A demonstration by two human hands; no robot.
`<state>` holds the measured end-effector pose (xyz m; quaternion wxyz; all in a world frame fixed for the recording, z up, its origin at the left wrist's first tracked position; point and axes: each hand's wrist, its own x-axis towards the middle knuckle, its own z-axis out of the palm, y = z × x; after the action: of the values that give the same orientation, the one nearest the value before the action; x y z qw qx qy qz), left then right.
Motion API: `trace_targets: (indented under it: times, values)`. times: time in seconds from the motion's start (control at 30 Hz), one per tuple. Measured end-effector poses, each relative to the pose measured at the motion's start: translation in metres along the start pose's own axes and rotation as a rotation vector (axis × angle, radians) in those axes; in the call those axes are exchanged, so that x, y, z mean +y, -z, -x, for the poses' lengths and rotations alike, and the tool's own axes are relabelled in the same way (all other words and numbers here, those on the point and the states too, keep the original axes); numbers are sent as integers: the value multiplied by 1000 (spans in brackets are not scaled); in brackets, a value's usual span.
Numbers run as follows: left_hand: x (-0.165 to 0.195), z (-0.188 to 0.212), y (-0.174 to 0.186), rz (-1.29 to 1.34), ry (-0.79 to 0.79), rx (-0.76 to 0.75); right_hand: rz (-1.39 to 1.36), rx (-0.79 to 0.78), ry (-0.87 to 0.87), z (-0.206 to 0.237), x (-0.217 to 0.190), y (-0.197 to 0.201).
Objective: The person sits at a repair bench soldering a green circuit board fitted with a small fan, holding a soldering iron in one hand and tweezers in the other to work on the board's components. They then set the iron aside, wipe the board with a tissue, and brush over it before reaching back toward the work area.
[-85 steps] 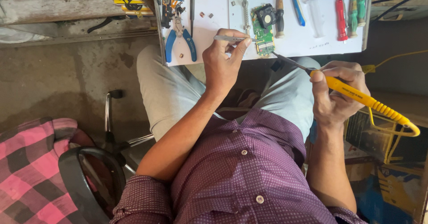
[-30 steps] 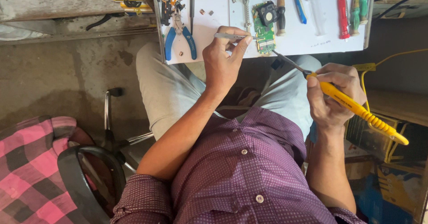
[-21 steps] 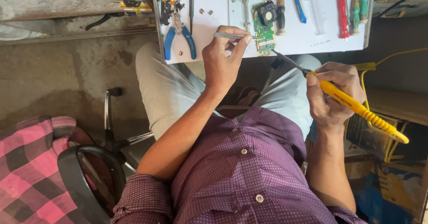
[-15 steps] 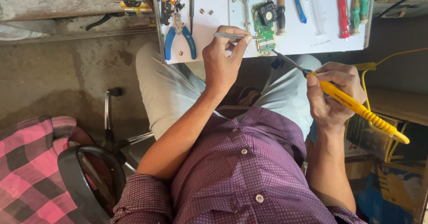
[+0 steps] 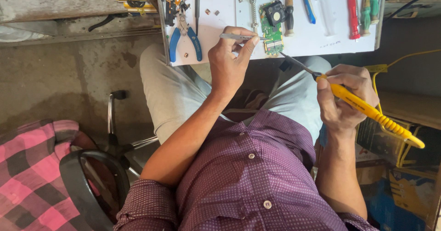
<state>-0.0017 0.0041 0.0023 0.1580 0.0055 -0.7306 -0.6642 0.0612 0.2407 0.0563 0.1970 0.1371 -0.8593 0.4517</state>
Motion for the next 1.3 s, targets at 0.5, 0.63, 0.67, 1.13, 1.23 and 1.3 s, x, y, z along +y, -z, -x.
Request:
trace_targets:
  times: [0.5,0.63,0.67,1.13,1.23,1.3]
  values:
    - [0,-1,0,-48,20,-1,-12,-2,-6,-1,0,-2]
    - [-1,-1,-1,-41,39,-2,4,-5,1,-2,0,0]
    - [-1,-1,-1,-36,35,-1,-1,-5,-2,-2,0,-1]
    - [-1,-2,-1,5,59,-5,-23,-10,-7,-4,0,-3]
    - [-2,-2,-1,-22,49,1,-19,-10,-3,-4,1,-4]
    - [-2,-2,-2,-14,55,-2,-11,-10,2,-4,1,-3]
